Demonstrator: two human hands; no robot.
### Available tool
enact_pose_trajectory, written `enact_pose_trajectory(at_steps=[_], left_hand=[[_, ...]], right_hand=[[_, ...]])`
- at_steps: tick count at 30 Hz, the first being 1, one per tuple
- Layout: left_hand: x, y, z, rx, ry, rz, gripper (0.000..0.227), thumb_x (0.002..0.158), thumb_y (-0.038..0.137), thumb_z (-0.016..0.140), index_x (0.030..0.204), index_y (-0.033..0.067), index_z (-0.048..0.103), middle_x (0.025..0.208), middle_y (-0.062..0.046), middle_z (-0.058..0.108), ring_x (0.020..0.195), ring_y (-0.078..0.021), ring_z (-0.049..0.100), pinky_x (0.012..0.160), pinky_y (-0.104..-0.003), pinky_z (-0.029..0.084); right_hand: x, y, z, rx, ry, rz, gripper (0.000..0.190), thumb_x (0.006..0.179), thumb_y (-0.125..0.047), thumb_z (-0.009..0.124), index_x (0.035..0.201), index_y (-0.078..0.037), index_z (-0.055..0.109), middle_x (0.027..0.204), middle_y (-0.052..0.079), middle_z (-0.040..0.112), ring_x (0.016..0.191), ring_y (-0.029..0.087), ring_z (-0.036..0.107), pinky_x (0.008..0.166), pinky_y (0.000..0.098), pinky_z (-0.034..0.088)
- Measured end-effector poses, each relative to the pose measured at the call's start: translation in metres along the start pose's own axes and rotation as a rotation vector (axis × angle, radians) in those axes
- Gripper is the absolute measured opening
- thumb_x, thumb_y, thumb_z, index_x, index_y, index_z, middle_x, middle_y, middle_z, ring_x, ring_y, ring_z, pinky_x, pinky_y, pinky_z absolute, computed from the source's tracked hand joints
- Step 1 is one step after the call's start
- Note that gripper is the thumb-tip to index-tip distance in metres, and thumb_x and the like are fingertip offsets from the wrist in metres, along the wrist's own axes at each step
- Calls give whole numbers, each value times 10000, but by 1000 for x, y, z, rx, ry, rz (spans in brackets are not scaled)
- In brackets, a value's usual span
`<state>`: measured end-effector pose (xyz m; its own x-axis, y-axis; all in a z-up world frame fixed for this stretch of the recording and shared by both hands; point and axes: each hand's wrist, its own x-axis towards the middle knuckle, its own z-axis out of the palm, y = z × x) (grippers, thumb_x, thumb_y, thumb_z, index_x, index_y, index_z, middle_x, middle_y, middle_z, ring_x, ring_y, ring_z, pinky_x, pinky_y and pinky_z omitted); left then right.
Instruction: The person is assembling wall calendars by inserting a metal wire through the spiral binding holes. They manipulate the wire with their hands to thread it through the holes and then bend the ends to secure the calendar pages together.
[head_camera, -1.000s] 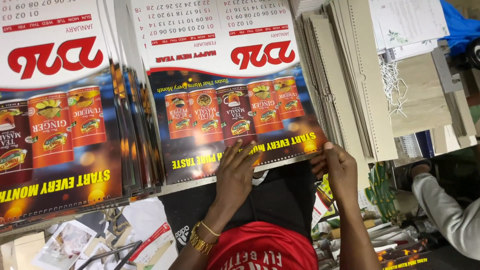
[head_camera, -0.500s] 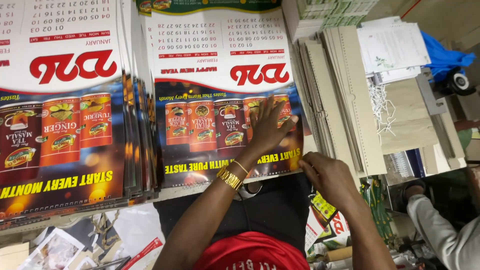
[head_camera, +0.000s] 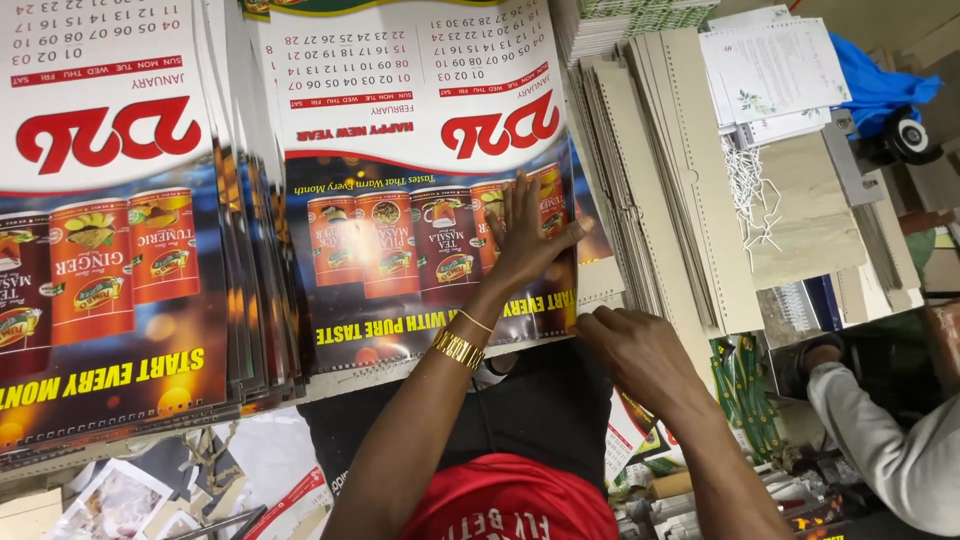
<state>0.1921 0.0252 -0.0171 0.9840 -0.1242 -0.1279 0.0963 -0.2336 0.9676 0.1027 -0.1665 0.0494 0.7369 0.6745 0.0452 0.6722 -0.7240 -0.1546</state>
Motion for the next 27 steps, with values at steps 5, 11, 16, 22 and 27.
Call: enact_pose_trajectory(at_steps=[5, 11, 16, 22, 27], left_hand=[[0, -3, 1, -11, -19, 7, 1173, 888, 804, 528, 1651, 74, 16, 1704, -205, -169, 1543, -394, -262, 1147, -659, -260], [1, -9, 4, -21, -6, 31, 1153, 898, 811, 511, 1655, 100, 11, 1705, -203, -168, 1541, -393, -266, 1147, -656, -259], [10, -28, 11, -1, 36, 61, 1086, 930, 786, 492, 1655, 110, 48, 1714, -190, -129, 1552, -379, -248, 1145, -656, -262], [19, -46, 19, 20, 75, 78, 975, 981, 672, 500, 1656, 118, 66, 1719, -208, -86, 1565, -403, -193, 1148, -670, -245], [27, -52, 33, 88, 191, 37, 892, 923, 602, 539, 1622, 143, 230, 1725, -174, 65, 1595, -369, -88, 1179, -647, -193]], right_hand=[[-3, 0, 0, -5, -1, 0, 196, 1048, -232, 479, 933, -179, 629, 701, -9, 597, 646, 203, 685, 599, 324, 544], [1, -4, -8, -3, -18, -5, 206, 1048, -220, 506, 905, -164, 644, 687, 1, 616, 642, 200, 694, 588, 312, 540], [3, -5, -9, 9, -36, 32, 228, 1047, -219, 510, 877, -166, 653, 671, -2, 627, 617, 195, 694, 569, 302, 528], [3, -4, -6, 44, -17, 126, 216, 1031, -320, 550, 917, -170, 657, 727, 30, 682, 704, 251, 723, 606, 365, 567], [8, -5, -17, 282, 266, 273, 302, 940, -345, 729, 1115, -103, 685, 1037, 123, 727, 981, 337, 728, 799, 434, 591]])
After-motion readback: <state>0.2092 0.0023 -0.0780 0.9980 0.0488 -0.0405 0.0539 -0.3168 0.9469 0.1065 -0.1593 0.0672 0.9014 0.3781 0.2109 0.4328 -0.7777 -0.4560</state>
